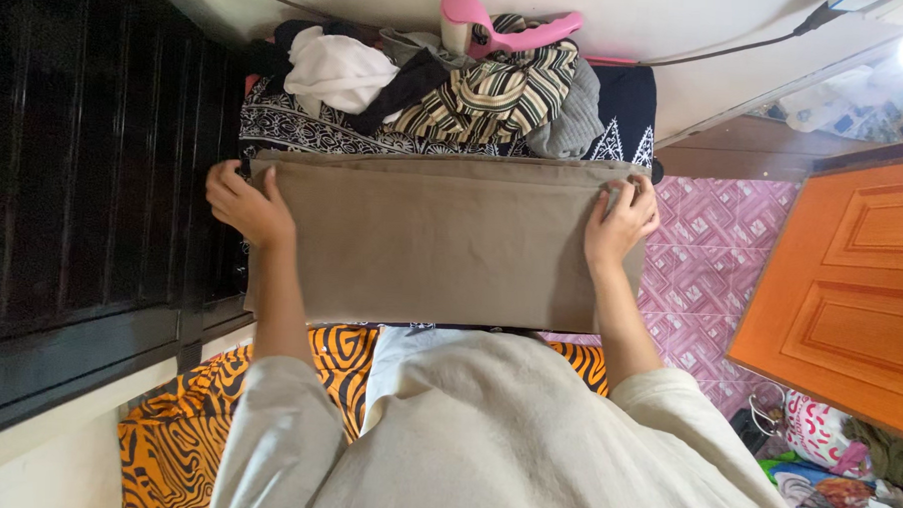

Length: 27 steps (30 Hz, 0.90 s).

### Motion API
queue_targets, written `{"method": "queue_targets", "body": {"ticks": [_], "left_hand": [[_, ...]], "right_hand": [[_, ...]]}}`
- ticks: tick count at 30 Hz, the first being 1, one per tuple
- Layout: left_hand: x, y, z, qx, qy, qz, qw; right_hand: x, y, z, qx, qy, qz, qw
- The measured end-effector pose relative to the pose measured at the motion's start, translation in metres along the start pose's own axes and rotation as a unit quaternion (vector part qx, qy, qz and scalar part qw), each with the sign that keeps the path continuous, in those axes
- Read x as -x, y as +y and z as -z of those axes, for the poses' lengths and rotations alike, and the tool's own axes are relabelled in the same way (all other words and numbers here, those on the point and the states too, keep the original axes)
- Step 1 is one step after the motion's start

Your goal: The person uses a pink lint roller to clean a brown cushion cover laid on a bed. After rolling the entire surface, they fold the cover in half and smooth it with their hands.

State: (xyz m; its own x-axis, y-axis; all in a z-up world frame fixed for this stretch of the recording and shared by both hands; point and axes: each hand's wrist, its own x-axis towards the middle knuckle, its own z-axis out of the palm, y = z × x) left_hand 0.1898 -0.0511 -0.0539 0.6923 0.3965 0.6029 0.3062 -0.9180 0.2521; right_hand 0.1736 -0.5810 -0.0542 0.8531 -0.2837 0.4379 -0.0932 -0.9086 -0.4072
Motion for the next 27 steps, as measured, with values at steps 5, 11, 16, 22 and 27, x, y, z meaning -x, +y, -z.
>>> {"method": "queue_targets", "body": {"ticks": [5, 11, 16, 22, 27], "left_hand": [[0.070, 0.114, 0.019, 0.244, -0.096, 0.040, 0.964], [0.120, 0.179, 0.035, 0.066, -0.373, -0.185, 0.907], [0.095, 0.113, 0.035, -0.019, -0.342, -0.066, 0.937], [0.051, -0.004, 0.042, -0.059, -0.376, 0.097, 0.920], [0.068, -0.041, 0.043, -0.021, -0.328, 0.090, 0.940]], "right_hand": [[0.038, -0.073, -0.014, -0.029, 0.015, 0.080, 0.996], [0.079, -0.142, -0.012, -0.084, -0.254, 0.271, 0.925], [0.062, -0.096, 0.003, 0.012, -0.242, 0.177, 0.954], [0.036, -0.003, 0.040, 0.090, -0.170, 0.004, 0.981], [0.035, 0.029, 0.047, -0.061, -0.209, -0.213, 0.952]]}}
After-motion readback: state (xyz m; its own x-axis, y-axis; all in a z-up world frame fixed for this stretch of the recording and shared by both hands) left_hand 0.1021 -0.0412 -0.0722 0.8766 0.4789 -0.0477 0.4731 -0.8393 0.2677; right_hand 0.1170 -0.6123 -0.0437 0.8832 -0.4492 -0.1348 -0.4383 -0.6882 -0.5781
